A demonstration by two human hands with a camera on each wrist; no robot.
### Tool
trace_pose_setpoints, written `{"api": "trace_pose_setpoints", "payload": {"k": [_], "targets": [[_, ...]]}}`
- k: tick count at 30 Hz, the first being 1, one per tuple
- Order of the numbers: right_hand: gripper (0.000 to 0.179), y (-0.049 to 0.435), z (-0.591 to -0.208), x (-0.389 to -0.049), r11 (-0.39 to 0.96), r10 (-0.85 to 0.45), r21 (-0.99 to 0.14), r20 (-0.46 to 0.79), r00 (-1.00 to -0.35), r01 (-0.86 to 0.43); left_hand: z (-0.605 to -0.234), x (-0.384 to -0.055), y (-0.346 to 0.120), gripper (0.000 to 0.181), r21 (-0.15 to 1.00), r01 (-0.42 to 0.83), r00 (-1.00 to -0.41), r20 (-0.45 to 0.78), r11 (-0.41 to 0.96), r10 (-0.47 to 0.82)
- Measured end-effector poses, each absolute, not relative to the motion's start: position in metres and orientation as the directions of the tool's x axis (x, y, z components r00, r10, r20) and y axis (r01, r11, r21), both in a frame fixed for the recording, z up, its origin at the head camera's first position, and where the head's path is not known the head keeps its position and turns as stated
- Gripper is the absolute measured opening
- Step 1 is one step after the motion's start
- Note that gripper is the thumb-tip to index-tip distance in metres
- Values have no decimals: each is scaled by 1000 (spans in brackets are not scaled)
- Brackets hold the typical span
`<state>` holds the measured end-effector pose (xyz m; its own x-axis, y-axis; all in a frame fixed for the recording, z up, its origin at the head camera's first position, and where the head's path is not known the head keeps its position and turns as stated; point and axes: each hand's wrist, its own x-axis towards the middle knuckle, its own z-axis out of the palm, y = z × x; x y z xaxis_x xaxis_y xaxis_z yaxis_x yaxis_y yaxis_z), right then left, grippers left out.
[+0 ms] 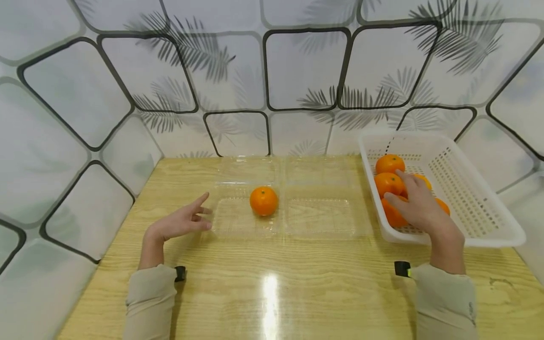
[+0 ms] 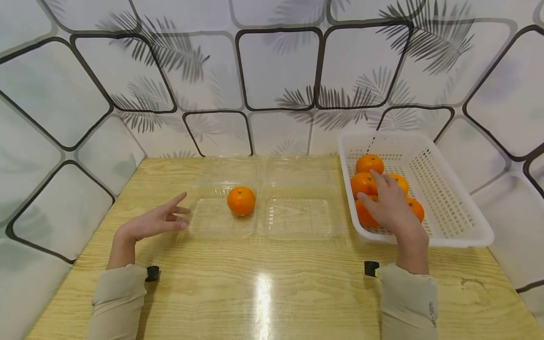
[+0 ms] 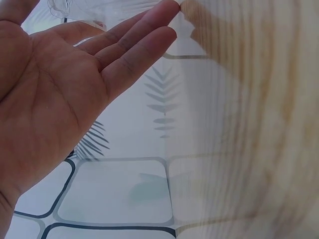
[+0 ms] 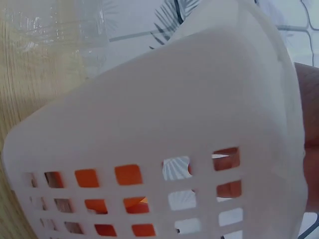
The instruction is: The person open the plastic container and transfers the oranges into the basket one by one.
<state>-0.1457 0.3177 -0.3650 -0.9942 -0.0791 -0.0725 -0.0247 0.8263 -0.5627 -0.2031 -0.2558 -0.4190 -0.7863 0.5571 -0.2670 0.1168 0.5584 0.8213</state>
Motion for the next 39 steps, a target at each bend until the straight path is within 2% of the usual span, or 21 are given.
{"api": "trace_pose_setpoints", "payload": {"k": [23, 32, 39], "targets": [[80, 289, -361, -147, 828, -108, -558, -67, -992, -52, -420, -203, -257, 93, 834, 110, -787, -259, 541, 559], [75, 272, -366, -150, 826, -148, -550, -7, -989, -120, -420, -202, -257, 93, 828, 112, -790, -261, 549, 555], [74, 260, -369, -150, 834, -174, -534, -17, -985, -139, -420, -204, -256, 93, 830, 107, -786, -267, 547, 558]]}}
